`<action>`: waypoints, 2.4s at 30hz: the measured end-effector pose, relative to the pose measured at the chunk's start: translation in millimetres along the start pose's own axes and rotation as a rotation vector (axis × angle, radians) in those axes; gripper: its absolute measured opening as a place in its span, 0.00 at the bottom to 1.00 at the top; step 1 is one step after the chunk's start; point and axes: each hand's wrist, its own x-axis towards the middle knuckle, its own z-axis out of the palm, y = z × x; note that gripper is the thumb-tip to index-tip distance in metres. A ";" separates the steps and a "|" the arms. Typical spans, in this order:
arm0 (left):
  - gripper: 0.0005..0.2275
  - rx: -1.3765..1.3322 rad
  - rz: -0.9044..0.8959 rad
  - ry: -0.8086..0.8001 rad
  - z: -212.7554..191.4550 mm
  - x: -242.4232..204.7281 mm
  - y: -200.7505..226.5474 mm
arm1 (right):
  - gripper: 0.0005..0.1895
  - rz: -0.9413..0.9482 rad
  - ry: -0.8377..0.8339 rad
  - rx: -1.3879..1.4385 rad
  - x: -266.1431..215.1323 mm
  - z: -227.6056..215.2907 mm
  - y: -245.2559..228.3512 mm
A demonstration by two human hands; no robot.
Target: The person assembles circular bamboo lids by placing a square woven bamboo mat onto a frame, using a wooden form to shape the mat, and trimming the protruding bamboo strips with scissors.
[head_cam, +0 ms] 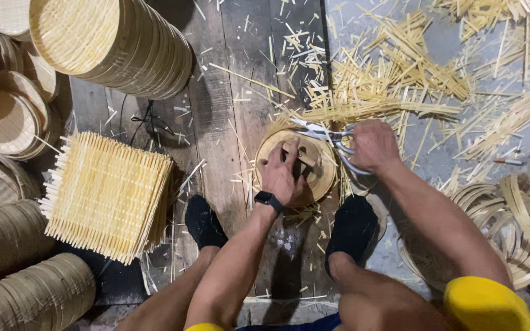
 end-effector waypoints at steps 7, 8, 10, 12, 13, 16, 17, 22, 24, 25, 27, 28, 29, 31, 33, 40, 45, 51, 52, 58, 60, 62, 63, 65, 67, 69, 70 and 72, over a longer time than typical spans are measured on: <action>0.44 -0.129 -0.315 0.165 18.7 4.1 22.8 | 0.19 -0.129 0.239 0.034 -14.3 2.2 27.8; 0.44 -0.122 -0.299 0.143 19.1 4.7 21.0 | 0.20 -0.110 0.212 0.012 -9.0 0.3 18.0; 0.46 -0.107 -0.271 0.100 19.6 4.2 15.4 | 0.19 -0.073 0.138 -0.045 0.5 -1.3 2.7; 0.42 -0.104 -0.199 0.154 19.8 0.7 11.2 | 0.13 -0.044 0.046 -0.118 12.9 1.9 -12.2; 0.40 -0.103 -0.165 0.184 18.3 -0.5 8.5 | 0.12 -0.044 -0.018 -0.027 14.5 2.6 -6.8; 0.45 -0.046 -0.052 0.023 7.3 0.8 -7.5 | 0.11 -0.092 -0.029 0.094 7.0 7.1 24.6; 0.45 -0.024 -0.050 0.011 6.7 1.5 -7.4 | 0.13 -0.145 0.087 0.034 1.5 11.0 28.1; 0.46 0.094 0.071 -0.141 4.2 6.8 -5.0 | 0.26 -0.123 0.208 -0.117 0.4 14.1 8.8; 0.44 0.039 0.061 -0.118 0.5 3.9 -4.3 | 0.25 -0.118 0.245 -0.084 3.5 15.2 0.6; 0.43 0.011 0.056 -0.106 -1.8 2.9 -4.7 | 0.22 -0.072 0.112 -0.011 3.0 15.6 3.8; 0.43 0.021 0.143 -0.163 -10.2 5.0 -13.0 | 0.16 0.013 -0.157 0.136 -1.0 17.1 16.5; 0.43 0.024 0.186 -0.191 -12.7 5.8 -16.0 | 0.15 -0.048 -0.027 0.076 -4.0 18.2 22.4; 0.43 0.041 0.186 -0.200 -13.6 6.1 -16.4 | 0.15 -0.110 0.103 0.017 -7.1 18.8 26.9; 0.42 0.075 0.190 -0.216 -15.2 6.9 -15.0 | 0.18 -0.162 0.195 -0.055 -7.3 16.7 26.2; 0.41 0.079 0.266 -0.192 -19.7 8.9 -14.1 | 0.25 -0.146 0.125 -0.080 2.3 11.5 16.5; 0.56 0.015 0.408 -0.213 -32.4 7.0 -21.4 | 0.16 -0.015 -0.015 0.172 11.0 18.4 25.6; 0.42 0.315 0.517 0.008 -7.5 3.9 -45.6 | 0.32 0.310 0.114 0.447 6.8 39.7 55.8; 0.43 -0.056 -0.312 0.158 -0.9 -13.3 -12.0 | 0.33 0.268 0.031 0.310 -46.5 60.0 51.7; 0.41 -0.009 -0.245 0.330 2.1 -18.8 -9.9 | 0.34 0.197 0.123 0.266 -56.4 55.9 45.4; 0.55 -0.181 0.072 0.308 18.0 -14.6 -11.1 | 0.34 -0.015 0.313 0.175 -58.3 18.6 5.0; 0.52 -0.168 0.078 0.286 20.6 -14.3 -9.9 | 0.33 0.014 0.220 0.089 -47.9 12.3 -3.5; 0.50 -0.181 0.084 0.285 19.2 -15.6 -9.2 | 0.25 0.063 0.022 0.163 -39.4 12.6 -1.7; 0.49 -0.201 0.089 0.295 17.3 -16.8 -8.3 | 0.22 0.086 -0.077 0.200 -34.8 15.1 1.1; 0.47 -0.220 0.108 0.278 12.6 -15.8 -6.5 | 0.19 0.053 -0.069 0.163 -29.6 20.8 17.1; 0.48 -0.213 0.127 0.224 6.3 -14.1 -8.8 | 0.20 0.013 -0.007 0.123 -27.4 23.1 28.3; 0.49 -0.195 0.105 0.164 2.9 -13.4 -8.1 | 0.22 -0.034 0.110 0.083 -28.3 17.9 29.7; 0.50 -0.187 0.097 0.139 0.9 -10.7 -7.7 | 0.23 -0.045 0.078 0.036 -26.0 11.7 25.9; 0.50 -0.180 0.181 0.071 -3.9 -7.2 -9.6 | 0.27 -0.063 0.012 -0.057 -21.2 3.1 15.2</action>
